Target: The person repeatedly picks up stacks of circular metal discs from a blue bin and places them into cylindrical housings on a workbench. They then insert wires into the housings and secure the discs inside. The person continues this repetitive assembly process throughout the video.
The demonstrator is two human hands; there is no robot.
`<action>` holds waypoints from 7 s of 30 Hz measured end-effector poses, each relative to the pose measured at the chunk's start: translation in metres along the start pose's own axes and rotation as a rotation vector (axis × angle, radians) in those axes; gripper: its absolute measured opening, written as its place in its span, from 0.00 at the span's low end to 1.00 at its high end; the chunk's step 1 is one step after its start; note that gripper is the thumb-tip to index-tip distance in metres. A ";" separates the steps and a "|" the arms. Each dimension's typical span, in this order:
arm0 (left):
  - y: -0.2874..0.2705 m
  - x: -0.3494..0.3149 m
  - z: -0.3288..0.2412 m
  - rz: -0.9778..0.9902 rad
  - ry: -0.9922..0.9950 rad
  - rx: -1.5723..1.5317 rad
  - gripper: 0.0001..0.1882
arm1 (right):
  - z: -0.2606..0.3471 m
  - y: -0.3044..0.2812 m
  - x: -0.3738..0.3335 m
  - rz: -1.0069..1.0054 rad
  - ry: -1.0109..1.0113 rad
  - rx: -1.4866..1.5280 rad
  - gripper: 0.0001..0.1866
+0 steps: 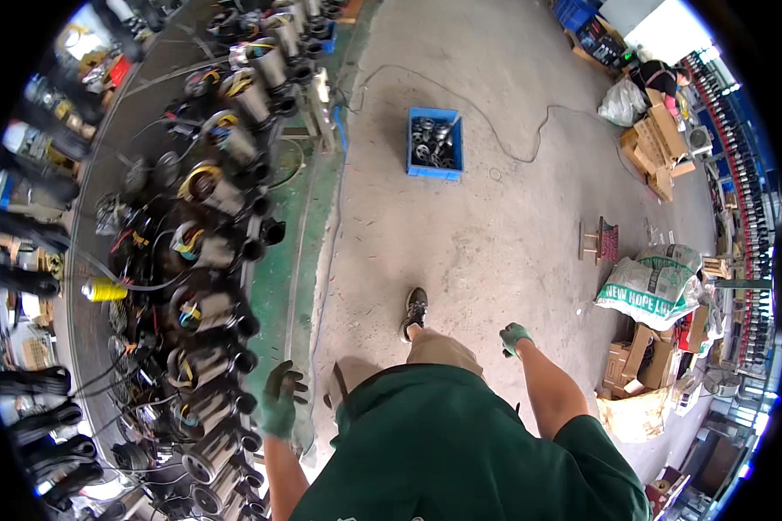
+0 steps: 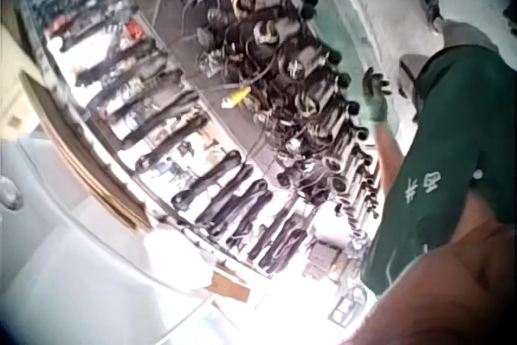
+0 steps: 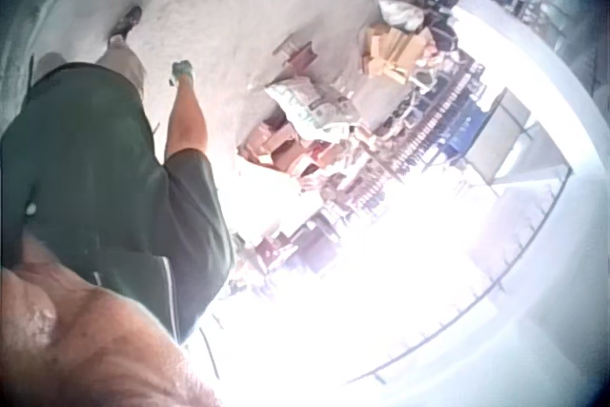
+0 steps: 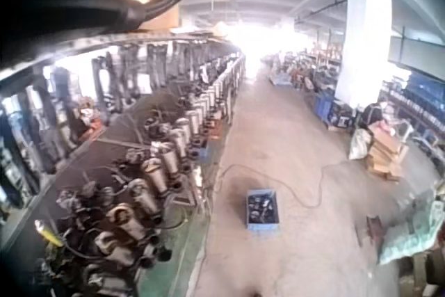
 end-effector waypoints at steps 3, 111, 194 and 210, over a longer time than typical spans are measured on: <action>-0.005 0.063 0.107 -0.116 -0.233 0.033 0.20 | 0.004 -0.043 0.039 0.008 0.040 0.064 0.19; 0.673 0.787 0.196 -0.125 -0.460 -1.096 0.49 | 0.558 -0.127 0.810 0.072 -0.796 -1.100 0.51; 0.371 -0.131 0.069 -1.730 0.790 -1.737 0.37 | 0.577 0.263 -0.578 1.689 -1.352 -0.923 0.23; 0.212 -0.238 0.196 -1.607 0.803 -1.888 0.38 | 0.490 0.486 -0.565 0.986 -2.093 -1.040 0.20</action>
Point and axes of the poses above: each hand's wrist, its own x-axis towards the middle knuckle, its own y-axis out of the palm, z = x × y, the point moved 4 cm from there along x, towards the middle knuckle, and after that the axes turned 6 degrees about -x, right-handed, at the moved point
